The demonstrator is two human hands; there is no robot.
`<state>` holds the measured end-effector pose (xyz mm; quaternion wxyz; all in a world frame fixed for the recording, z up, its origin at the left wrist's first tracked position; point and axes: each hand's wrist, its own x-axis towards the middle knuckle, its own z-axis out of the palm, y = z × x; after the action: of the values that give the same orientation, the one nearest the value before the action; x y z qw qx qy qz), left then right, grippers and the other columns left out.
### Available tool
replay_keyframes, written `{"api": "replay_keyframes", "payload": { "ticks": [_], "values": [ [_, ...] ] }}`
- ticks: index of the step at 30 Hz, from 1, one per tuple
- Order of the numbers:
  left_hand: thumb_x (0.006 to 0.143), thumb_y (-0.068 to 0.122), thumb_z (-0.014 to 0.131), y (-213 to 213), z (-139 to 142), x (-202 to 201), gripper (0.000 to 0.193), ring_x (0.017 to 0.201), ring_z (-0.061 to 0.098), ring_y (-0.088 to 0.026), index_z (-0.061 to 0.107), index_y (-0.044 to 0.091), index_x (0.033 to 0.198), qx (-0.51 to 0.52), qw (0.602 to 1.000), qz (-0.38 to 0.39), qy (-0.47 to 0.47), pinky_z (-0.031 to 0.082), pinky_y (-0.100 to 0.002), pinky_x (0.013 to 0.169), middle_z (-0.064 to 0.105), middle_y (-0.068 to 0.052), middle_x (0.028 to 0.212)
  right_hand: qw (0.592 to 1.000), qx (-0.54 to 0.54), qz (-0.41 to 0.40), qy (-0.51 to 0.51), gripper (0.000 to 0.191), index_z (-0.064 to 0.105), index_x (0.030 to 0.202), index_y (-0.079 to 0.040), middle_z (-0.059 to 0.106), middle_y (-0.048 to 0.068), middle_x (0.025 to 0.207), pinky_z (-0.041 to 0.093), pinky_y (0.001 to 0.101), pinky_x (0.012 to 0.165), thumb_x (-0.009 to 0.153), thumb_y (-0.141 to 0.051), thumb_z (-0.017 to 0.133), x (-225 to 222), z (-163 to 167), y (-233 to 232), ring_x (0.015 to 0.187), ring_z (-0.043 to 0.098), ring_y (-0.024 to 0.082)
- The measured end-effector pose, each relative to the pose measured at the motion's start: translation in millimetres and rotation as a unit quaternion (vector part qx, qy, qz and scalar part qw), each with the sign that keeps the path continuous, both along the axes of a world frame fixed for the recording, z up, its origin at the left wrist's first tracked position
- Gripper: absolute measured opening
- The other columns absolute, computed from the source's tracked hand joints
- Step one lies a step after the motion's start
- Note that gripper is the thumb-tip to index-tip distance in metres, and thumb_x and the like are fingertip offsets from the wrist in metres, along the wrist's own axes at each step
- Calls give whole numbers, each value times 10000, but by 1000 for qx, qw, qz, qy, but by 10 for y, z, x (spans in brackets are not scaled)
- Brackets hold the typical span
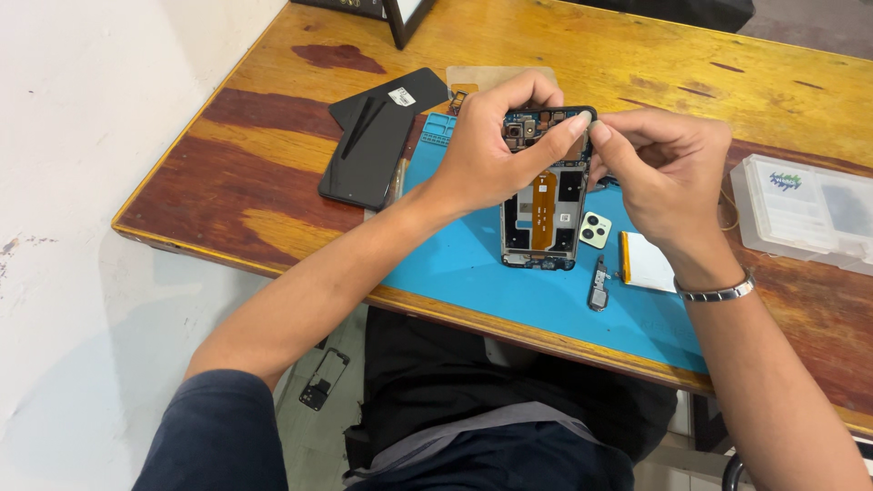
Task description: The person works on a disassembled smartphone, carefully peeling off a protective film from the internal frame and then using a prying tool to adjust components near the battery. The task involves precise hand movements to handle delicate internal parts.
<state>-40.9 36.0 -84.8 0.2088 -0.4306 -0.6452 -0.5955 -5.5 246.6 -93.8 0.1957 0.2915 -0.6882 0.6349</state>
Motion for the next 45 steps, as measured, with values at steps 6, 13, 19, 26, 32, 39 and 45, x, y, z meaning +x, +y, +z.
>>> {"api": "replay_keyframes", "payload": {
  "ticks": [6, 13, 19, 26, 32, 39, 45],
  "values": [
    [1000, 219, 735, 4, 11, 23, 222, 718, 482, -30, 614, 53, 918, 5, 1000, -8, 4, 401, -233, 628, 558, 41, 783, 1000, -6, -3, -2, 70, 718, 1117, 77, 725, 113, 902, 598, 247, 695, 1087, 23, 684, 28, -9, 0, 742, 692, 108],
    [997, 216, 738, 26, -9, 20, 231, 711, 475, -36, 610, 47, 909, 8, 1000, 9, -1, 397, -237, 623, 556, 35, 774, 999, -14, -26, -25, 80, 724, 1117, 90, 727, 120, 936, 592, 265, 712, 1085, 28, 685, 7, -14, -10, 731, 683, 117],
    [1011, 242, 726, 36, -41, -40, 236, 742, 508, -32, 609, 55, 927, 10, 999, 22, 29, 422, -234, 657, 584, 32, 804, 998, -33, 1, -45, 129, 720, 1136, 88, 733, 130, 961, 613, 278, 712, 1083, 12, 630, -28, -24, -7, 802, 709, 142],
    [997, 241, 748, 25, -57, -45, 256, 766, 499, -31, 600, 48, 914, 17, 1000, -4, -14, 420, -230, 673, 570, 36, 839, 998, -33, 7, -55, 137, 718, 1146, 92, 730, 132, 961, 613, 281, 710, 1076, 22, 623, -41, -31, -9, 794, 702, 138],
    [976, 228, 772, 34, -85, -82, 255, 772, 502, -30, 609, 44, 907, 28, 999, -20, -41, 421, -227, 675, 584, 40, 851, 998, -11, 15, -52, 155, 705, 1179, 94, 730, 125, 955, 609, 268, 718, 1053, 51, 625, -46, -32, -9, 796, 701, 134],
    [962, 236, 792, 79, -179, -209, 270, 783, 534, -24, 621, 42, 888, 26, 998, 30, -49, 462, -224, 705, 608, 29, 826, 995, 63, 55, -62, 354, 614, 1353, 48, 733, 114, 1017, 611, 260, 742, 1005, 26, 675, -127, -92, 70, 818, 699, 121],
    [913, 228, 791, 47, -192, -311, 252, 876, 725, -69, 695, 25, 1028, 16, 988, -6, -151, 579, -230, 759, 760, -46, 964, 989, 101, 40, -101, 437, 575, 1423, -6, 732, 82, 982, 620, 258, 709, 998, -43, 671, -194, -146, 65, 800, 695, 104]
  ]
}}
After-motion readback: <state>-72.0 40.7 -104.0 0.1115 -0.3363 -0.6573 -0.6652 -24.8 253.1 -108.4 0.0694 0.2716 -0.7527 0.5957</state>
